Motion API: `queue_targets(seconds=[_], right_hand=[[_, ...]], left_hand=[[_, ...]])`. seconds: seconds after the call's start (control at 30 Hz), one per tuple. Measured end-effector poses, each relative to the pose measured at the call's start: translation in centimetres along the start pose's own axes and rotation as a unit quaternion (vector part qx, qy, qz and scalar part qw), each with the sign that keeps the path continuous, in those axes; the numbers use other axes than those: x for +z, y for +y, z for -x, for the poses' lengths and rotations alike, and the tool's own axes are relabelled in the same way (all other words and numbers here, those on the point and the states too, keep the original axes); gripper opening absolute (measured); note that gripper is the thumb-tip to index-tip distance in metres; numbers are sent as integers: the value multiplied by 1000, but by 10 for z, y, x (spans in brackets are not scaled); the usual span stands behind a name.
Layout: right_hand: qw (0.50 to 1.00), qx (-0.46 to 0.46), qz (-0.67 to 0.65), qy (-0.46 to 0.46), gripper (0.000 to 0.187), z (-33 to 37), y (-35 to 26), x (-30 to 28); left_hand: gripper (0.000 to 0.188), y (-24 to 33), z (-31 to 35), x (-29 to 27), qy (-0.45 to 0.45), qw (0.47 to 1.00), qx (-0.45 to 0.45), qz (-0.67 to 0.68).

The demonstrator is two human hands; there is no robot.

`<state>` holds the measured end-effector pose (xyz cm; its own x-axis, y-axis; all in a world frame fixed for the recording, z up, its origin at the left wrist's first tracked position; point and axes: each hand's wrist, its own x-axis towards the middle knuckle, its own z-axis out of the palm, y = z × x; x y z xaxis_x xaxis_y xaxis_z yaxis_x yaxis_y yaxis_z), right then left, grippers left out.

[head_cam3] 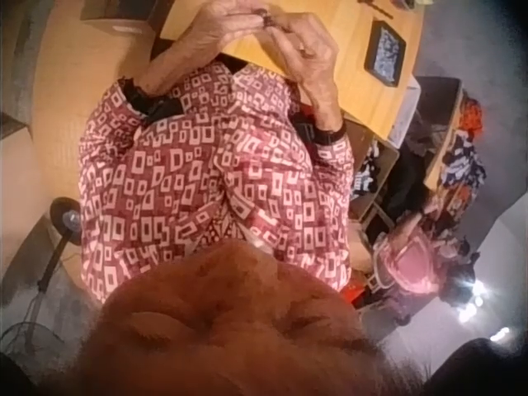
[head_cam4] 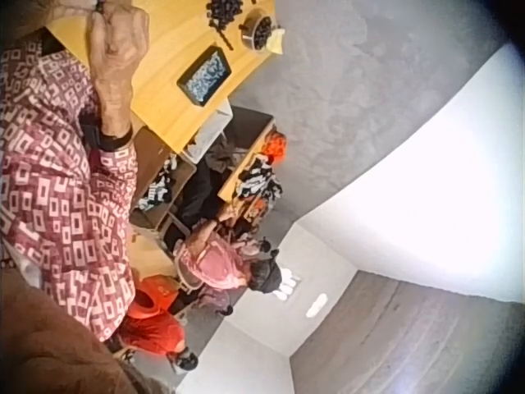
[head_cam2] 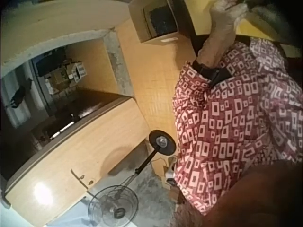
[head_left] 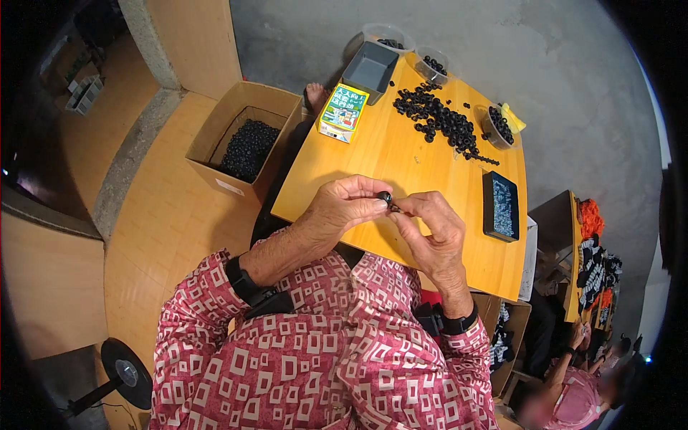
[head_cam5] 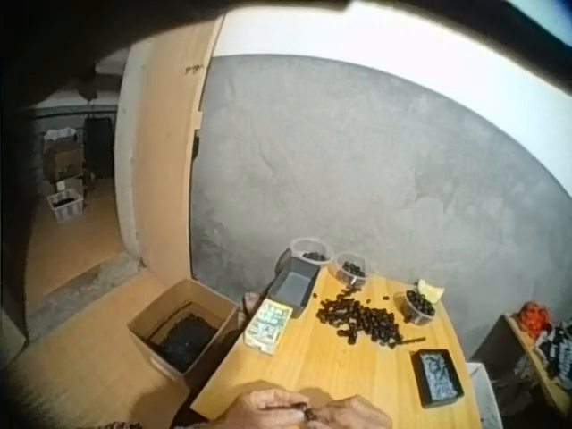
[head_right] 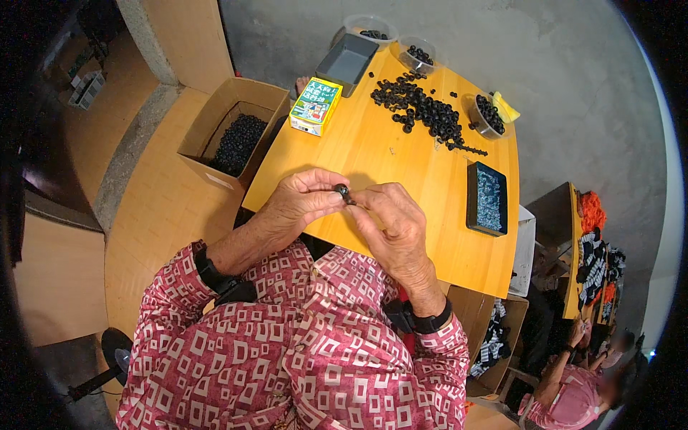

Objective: The person assembles small components by picking up black grommets and small pins from the table and inserting the pins into the grommets by hand.

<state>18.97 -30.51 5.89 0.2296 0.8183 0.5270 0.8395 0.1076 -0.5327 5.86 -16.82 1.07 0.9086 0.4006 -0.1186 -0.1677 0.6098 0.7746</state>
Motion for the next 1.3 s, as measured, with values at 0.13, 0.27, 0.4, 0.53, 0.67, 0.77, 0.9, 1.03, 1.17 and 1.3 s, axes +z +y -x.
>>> queue_targets(seconds=[0.13,0.27,0.4,0.53,0.67,0.77,0.9,1.03,1.17,1.3], right_hand=[[1000,7,7,-1,20,-2,-3,-13],[1000,-1,10,-6,19,-5,-3,-15],[999,-23,25,-8,19,-5,-1,-17],[998,-46,46,-24,19,-7,-1,-19],[997,-52,51,-36,20,-10,-5,-20],[996,-59,52,-45,20,-11,-7,-20],[995,-64,61,-50,22,-11,-6,-19],[992,-74,81,-63,23,-12,-6,-19],[990,-78,87,-81,24,-13,-6,-20],[992,-71,70,-79,23,-13,-4,-18]], left_hand=[[30,3,2,2,-19,1000,-12,6],[29,8,5,6,-26,999,-32,-15],[30,8,6,6,-38,998,-34,-27],[31,7,6,6,-35,998,-41,-25],[32,7,6,7,-30,998,-41,-29],[32,7,7,8,-26,998,-42,-31],[31,9,8,10,-25,998,-47,-31],[30,9,8,9,-24,998,-41,-43],[28,3,4,4,-47,996,-22,-77],[29,3,3,4,-43,996,-19,-81]])
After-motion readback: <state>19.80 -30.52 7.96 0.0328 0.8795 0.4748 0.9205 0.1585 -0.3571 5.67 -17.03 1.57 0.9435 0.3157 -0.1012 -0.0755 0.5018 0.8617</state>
